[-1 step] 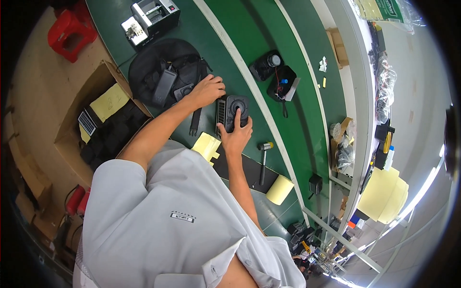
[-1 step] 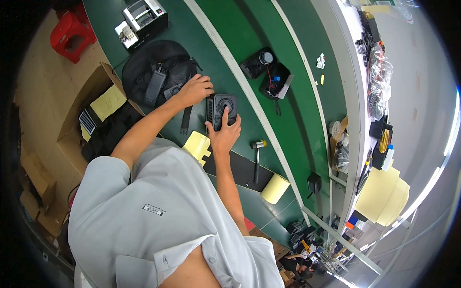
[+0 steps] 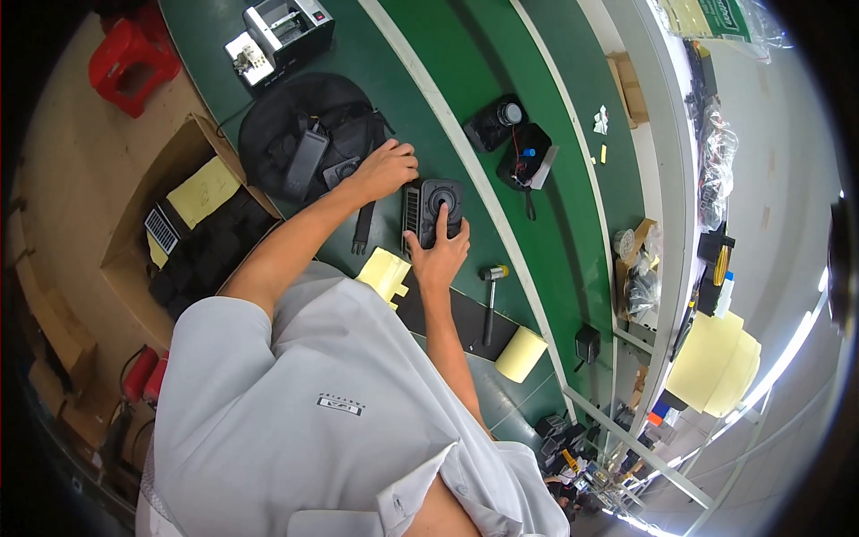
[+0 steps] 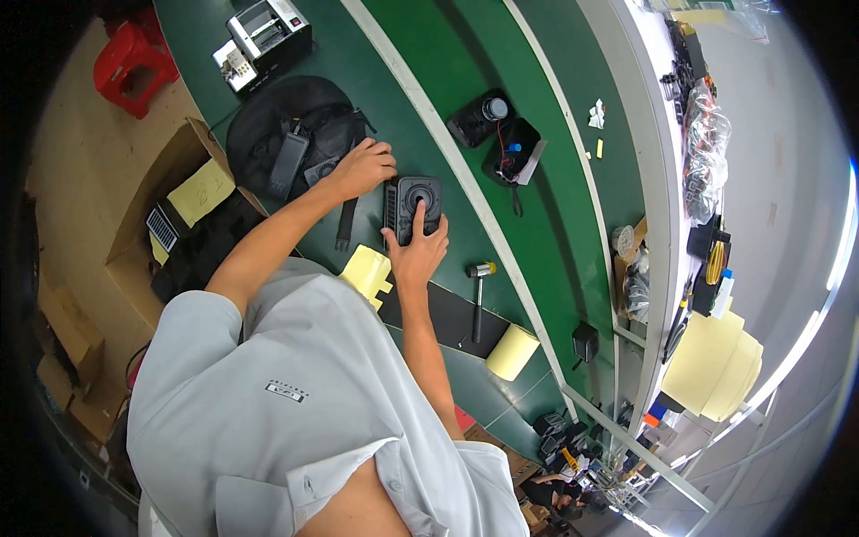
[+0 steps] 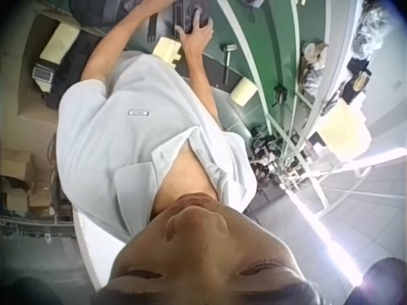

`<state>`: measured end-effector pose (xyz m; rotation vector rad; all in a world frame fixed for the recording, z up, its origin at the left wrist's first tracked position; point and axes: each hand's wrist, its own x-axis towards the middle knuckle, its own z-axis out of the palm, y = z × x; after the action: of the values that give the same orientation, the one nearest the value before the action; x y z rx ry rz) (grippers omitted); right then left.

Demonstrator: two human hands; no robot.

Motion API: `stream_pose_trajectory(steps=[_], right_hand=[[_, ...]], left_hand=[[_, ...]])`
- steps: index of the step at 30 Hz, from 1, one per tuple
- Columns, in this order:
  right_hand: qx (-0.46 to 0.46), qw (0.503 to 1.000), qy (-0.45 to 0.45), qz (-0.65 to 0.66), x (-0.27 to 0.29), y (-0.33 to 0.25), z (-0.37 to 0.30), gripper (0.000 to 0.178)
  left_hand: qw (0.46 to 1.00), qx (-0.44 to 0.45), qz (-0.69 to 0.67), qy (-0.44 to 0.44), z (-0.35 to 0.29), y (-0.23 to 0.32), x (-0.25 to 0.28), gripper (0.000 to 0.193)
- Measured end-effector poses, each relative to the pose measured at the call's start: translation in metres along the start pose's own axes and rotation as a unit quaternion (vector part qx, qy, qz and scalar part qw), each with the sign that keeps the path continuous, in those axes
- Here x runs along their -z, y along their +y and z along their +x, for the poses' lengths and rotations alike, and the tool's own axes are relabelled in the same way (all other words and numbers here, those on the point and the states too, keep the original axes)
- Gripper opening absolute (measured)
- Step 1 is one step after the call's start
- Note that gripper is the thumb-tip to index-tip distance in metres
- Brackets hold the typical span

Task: Assembling and inspecting electronic device components on a workshop production line.

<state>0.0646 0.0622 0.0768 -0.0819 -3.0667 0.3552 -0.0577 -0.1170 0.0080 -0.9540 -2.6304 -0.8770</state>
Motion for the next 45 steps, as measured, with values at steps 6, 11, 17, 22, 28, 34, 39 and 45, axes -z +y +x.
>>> stream_pose_trajectory(steps=[6,11,17,22,28,34,39,45], right_hand=[[0.0,1.0,-0.002,0.023,0.005,-0.002,0.009,0.081],[0.14,0.989,0.041,0.013,-0.001,-0.01,0.062,0.048],[0.018,0.993,-0.022,-0.116,-0.015,0.01,0.094,0.033],[-0.214,0.974,-0.072,-0.024,-0.015,0.086,0.072,0.04],[-0.348,0.927,0.004,0.139,-0.032,0.089,0.017,0.042],[-0.352,0.921,-0.051,0.161,-0.037,0.087,0.009,0.04],[-0.386,0.907,-0.049,0.161,-0.022,0.072,0.009,0.038],[-0.389,0.879,0.063,0.271,-0.045,0.097,0.007,0.041]], left_hand=[[0.999,-0.043,0.028,0.002,0.006,-0.002,-0.011,0.01],[0.999,-0.041,0.0,0.008,0.007,-0.001,-0.013,0.011],[0.996,-0.027,0.078,0.037,0.026,0.01,-0.005,0.016],[0.949,0.285,-0.117,-0.066,0.013,0.079,-0.02,0.037],[0.93,0.336,-0.069,-0.132,0.042,0.082,-0.031,0.047],[0.929,0.332,-0.018,-0.162,0.044,0.081,-0.038,0.046],[0.933,0.29,0.023,-0.213,0.048,0.079,-0.035,0.047],[0.948,0.294,-0.011,-0.121,0.047,0.085,-0.034,0.05]])
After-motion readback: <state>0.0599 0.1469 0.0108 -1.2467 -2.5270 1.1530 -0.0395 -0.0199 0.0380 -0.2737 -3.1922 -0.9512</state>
